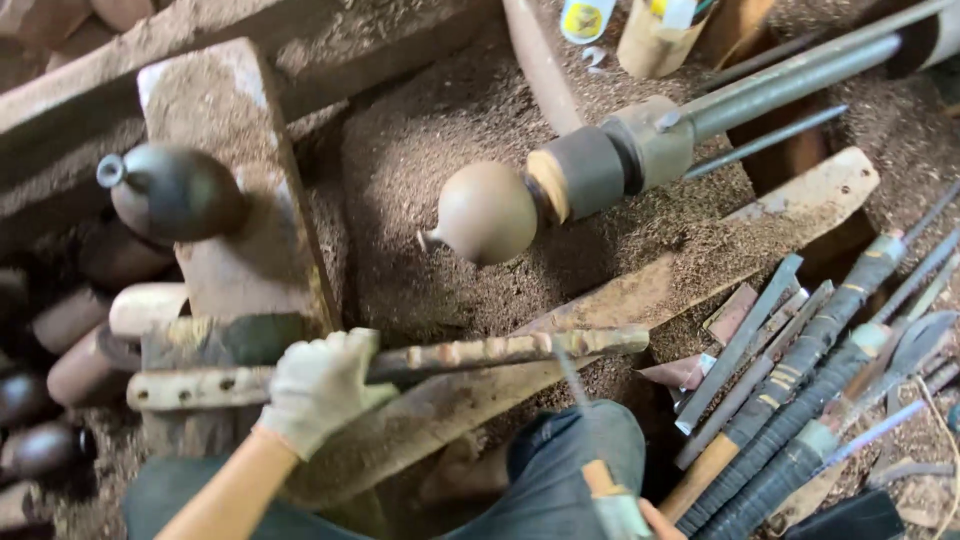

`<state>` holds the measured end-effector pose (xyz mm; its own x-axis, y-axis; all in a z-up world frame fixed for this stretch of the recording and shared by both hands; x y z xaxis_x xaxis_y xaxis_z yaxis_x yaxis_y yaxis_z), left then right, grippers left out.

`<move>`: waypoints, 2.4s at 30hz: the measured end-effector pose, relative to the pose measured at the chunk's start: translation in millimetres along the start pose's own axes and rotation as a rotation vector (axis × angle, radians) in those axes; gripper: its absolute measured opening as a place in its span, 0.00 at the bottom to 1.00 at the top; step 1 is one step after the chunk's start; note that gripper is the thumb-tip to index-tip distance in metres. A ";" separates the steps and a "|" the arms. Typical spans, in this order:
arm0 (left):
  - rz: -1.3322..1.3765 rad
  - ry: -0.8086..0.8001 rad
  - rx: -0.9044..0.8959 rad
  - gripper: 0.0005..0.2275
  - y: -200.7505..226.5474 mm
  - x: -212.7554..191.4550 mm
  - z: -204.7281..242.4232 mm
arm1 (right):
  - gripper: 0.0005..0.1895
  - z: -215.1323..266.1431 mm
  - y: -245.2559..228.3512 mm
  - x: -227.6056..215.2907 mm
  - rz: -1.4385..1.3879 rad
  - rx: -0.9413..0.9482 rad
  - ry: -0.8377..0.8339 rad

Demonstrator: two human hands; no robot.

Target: The person sits at a lathe holding a rotating clay pot against a flat metal file, shaping and smoothing the pot's surface. They briefly stop the lathe to reposition the pot, then resume filing, and finally remove the finished pot from the lathe.

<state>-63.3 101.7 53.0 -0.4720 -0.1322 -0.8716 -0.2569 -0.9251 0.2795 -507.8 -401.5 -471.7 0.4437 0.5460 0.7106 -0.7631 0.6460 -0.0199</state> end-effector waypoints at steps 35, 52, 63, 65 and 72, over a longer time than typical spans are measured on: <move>0.330 -0.250 -0.142 0.14 148.1 79.0 -163.6 | 0.60 149.0 -277.0 469.9 1.042 0.378 -0.047; 0.347 -0.191 -0.150 0.20 149.9 62.8 -158.8 | 0.60 140.2 -263.1 429.1 1.126 0.143 -0.148; 0.385 -0.222 -0.041 0.20 145.2 60.9 -162.3 | 0.64 142.8 -235.3 440.6 1.116 0.124 -0.002; 0.371 -0.234 -0.031 0.19 145.9 59.7 -162.6 | 0.63 149.1 -226.6 411.2 1.092 0.029 -0.139; 0.339 -0.279 0.010 0.20 146.0 52.0 -164.5 | 0.59 141.4 -209.4 470.0 0.968 0.031 0.088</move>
<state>13.3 -98.8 -17.7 -0.7401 -0.3254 -0.5885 -0.0556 -0.8425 0.5358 -206.0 -355.6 -34.1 -0.3497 0.8726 0.3411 -0.8279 -0.1174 -0.5485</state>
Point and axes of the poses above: each hand's wrist, its own z-axis away from the middle knuckle, its own x-axis out of the palm, y = z × x, the point moved 1 cm from there along -z, towards the middle knuckle, and after that the axes turned 5 degrees about -y, right-handed, at the moved point
